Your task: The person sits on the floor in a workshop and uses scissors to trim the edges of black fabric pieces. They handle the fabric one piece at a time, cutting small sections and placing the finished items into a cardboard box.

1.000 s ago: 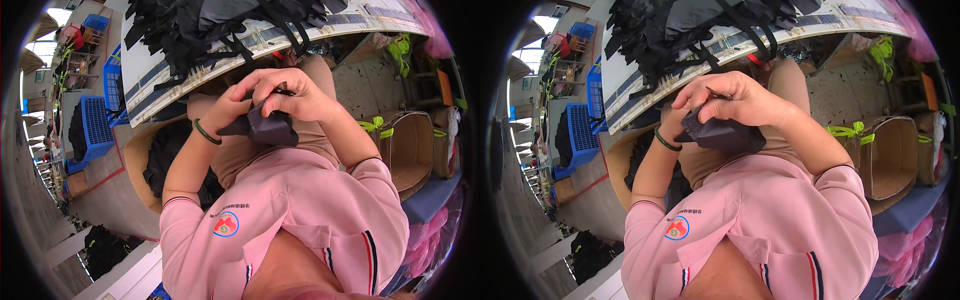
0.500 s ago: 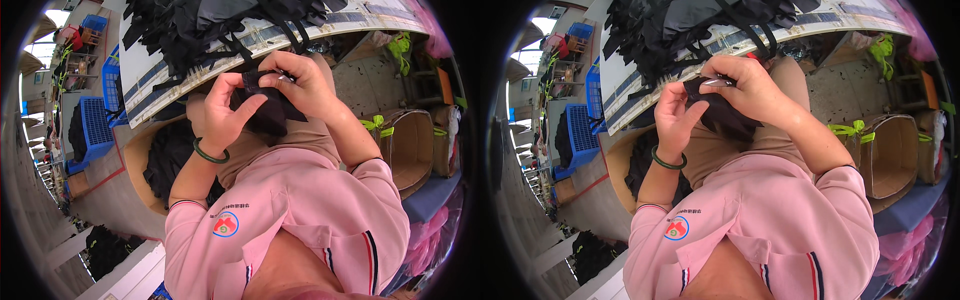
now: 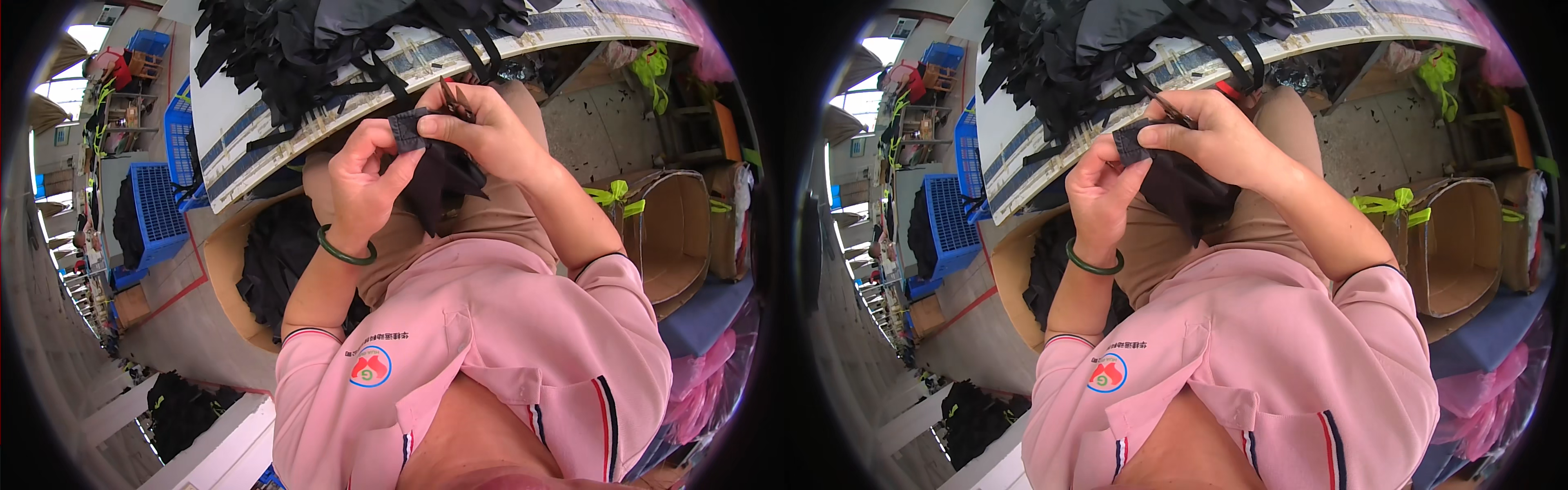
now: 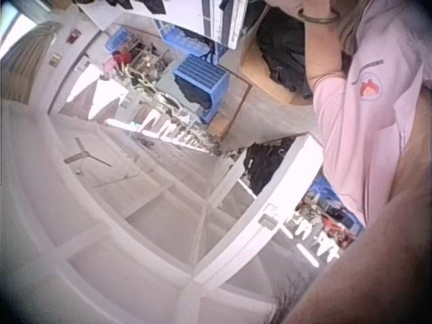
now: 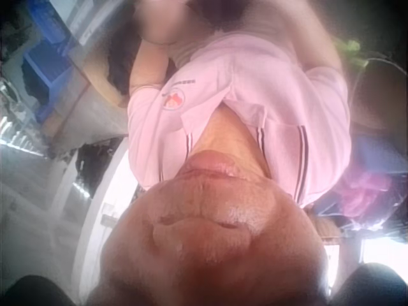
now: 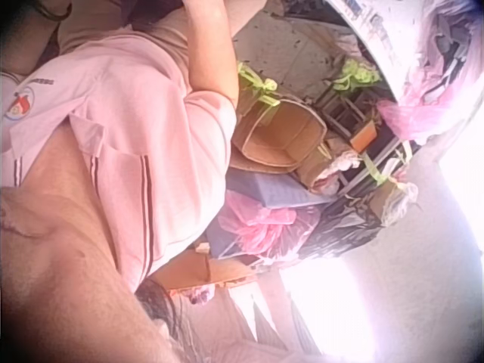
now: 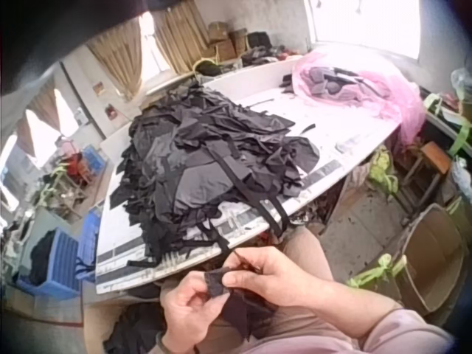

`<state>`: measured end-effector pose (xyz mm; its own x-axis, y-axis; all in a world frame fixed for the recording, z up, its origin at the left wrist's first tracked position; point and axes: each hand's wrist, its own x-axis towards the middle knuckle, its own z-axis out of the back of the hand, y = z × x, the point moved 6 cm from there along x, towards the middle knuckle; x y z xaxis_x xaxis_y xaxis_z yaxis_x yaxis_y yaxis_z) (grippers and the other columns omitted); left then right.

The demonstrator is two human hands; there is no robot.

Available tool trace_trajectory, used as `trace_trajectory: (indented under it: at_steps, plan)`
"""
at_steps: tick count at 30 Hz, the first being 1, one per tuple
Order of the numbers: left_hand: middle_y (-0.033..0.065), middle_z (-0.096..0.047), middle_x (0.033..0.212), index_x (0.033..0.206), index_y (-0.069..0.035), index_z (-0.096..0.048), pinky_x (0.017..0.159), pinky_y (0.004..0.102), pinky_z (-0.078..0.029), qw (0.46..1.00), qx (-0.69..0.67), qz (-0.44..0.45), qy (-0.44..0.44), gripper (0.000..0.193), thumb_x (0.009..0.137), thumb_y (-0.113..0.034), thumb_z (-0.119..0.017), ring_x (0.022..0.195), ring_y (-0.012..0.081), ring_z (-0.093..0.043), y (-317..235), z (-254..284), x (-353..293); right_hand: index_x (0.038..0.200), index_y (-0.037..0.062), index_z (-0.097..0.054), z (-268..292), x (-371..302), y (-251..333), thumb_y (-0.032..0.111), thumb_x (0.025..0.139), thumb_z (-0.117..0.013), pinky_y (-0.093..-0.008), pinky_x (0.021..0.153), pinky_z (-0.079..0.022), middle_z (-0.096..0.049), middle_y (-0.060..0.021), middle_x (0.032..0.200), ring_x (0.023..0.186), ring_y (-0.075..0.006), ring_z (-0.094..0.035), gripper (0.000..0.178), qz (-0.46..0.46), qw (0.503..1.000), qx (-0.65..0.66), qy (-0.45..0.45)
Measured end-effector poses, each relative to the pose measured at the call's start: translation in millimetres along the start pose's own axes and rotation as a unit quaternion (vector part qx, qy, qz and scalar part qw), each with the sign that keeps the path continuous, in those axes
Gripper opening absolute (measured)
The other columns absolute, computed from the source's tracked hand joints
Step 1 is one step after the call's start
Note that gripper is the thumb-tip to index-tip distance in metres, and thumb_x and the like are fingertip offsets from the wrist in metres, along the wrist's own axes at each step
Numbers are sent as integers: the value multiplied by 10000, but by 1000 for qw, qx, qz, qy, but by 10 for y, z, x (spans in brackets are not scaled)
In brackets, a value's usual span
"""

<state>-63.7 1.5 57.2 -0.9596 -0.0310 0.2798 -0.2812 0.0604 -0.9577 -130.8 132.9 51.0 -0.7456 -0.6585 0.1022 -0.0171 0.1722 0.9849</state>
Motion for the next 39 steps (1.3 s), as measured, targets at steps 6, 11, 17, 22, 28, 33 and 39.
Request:
trace_trajectory:
  at_steps: [6, 11, 17, 22, 28, 33, 39]
  plan:
    - [47, -618, 982, 910, 1, -622, 872, 272, -424, 998, -61, 0, -33, 140, 794, 79, -623, 908, 124, -561, 43, 62, -17, 957, 38, -617, -29, -66, 38, 151, 877, -659, -182, 600, -383, -563, 52, 763, 688, -21, -480, 145, -72, 994, 79, -33]
    - [98, -596, 1086, 875, 11, -616, 864, 267, -448, 993, -110, 2, -45, 124, 778, 83, -640, 952, 131, -572, 104, 65, -17, 957, 69, -626, -80, -125, -108, 177, 877, -654, -162, 449, -278, -537, 80, 699, 528, 14, -401, 138, -118, 978, 167, -33]
    - [165, -584, 1179, 871, 26, -601, 923, 314, -462, 990, -137, 15, 10, 121, 776, 94, -632, 1070, 183, -574, 30, -48, -2, 927, 62, -620, -99, -117, -306, 169, 849, -675, -150, 407, -248, -523, 79, 673, 461, 19, -371, 144, -179, 954, 240, 32]
    - [167, -628, 1089, 845, 9, -584, 900, 336, -482, 995, -75, 41, 50, 164, 729, 117, -628, 985, 227, -632, 89, -2, -58, 939, 42, -612, -131, -121, -294, 136, 828, -693, -155, 393, -236, -537, 58, 720, 459, 18, -358, 167, -211, 933, 271, 107]
    - [123, -620, 1030, 869, 42, -580, 844, 281, -479, 997, -23, -65, -45, 129, 773, 113, -629, 918, 151, -595, 45, 104, -54, 1011, -14, -610, 192, -146, 19, 241, 848, -696, -269, 720, -448, -623, -78, 837, 794, -124, -552, 315, 35, 980, -176, -84]
    - [121, -645, 976, 886, 59, -587, 847, 279, -472, 985, 44, -120, -120, 140, 769, 121, -633, 896, 148, -604, 56, 219, -34, 928, -20, -578, 34, -360, -5, 309, 874, -671, -282, 597, -422, -532, -62, 717, 665, -119, -476, 346, 24, 991, -115, -60]
    - [132, -651, 1004, 868, 22, -595, 894, 308, -460, 981, 82, -130, -121, 133, 782, 121, -613, 947, 167, -618, 37, 170, -38, 797, 23, -578, -260, -442, -294, 357, 909, -626, -227, 484, -325, -454, 51, 614, 575, -35, -393, 356, -150, 985, 88, 13]
